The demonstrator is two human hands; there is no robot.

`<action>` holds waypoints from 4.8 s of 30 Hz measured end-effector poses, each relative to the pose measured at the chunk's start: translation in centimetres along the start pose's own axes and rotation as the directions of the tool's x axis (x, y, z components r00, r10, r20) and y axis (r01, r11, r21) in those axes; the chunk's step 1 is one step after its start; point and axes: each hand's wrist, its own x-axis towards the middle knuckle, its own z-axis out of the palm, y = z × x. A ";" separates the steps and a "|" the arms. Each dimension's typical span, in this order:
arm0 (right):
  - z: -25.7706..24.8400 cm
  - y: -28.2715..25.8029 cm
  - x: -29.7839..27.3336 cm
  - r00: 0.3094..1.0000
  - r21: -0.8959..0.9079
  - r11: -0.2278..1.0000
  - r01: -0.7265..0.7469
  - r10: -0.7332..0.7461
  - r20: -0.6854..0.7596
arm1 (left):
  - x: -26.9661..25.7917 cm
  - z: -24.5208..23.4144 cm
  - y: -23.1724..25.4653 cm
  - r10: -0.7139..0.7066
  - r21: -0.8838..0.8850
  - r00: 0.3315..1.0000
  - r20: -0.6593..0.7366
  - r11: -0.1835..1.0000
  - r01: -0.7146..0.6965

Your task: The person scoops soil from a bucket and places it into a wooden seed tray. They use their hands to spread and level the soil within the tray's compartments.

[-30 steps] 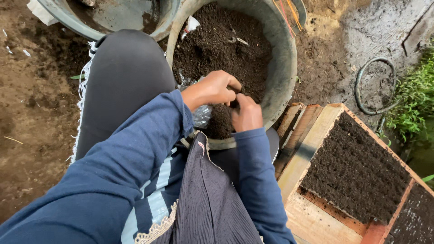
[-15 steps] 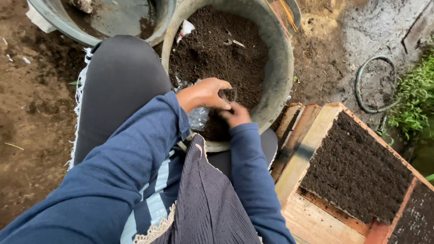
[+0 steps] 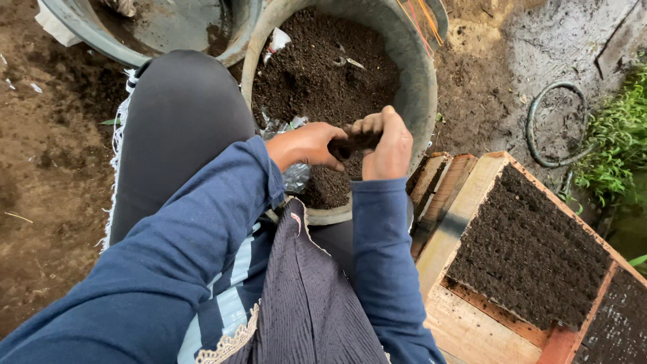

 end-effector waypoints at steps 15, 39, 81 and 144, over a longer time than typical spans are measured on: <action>-16.3 -5.1 -2.8 0.911 -0.844 0.349 0.408 -0.100 0.399 | 3.2 2.8 13.4 -0.038 -0.122 0.962 0.269 0.990 0.074; -78.5 -14.6 -7.9 0.664 -0.657 -0.109 -0.746 -0.204 -0.719 | 18.3 54.8 27.2 0.519 0.505 0.634 0.573 0.385 -0.772; -11.0 12.8 -0.6 0.957 -0.657 0.753 0.039 0.160 0.241 | -4.1 -1.9 1.3 -0.111 0.400 0.989 -0.097 0.906 0.140; -8.3 4.0 -1.4 0.834 -0.803 0.224 0.552 -0.118 0.540 | 0.8 1.6 1.3 0.042 0.444 0.998 -0.052 0.896 -0.015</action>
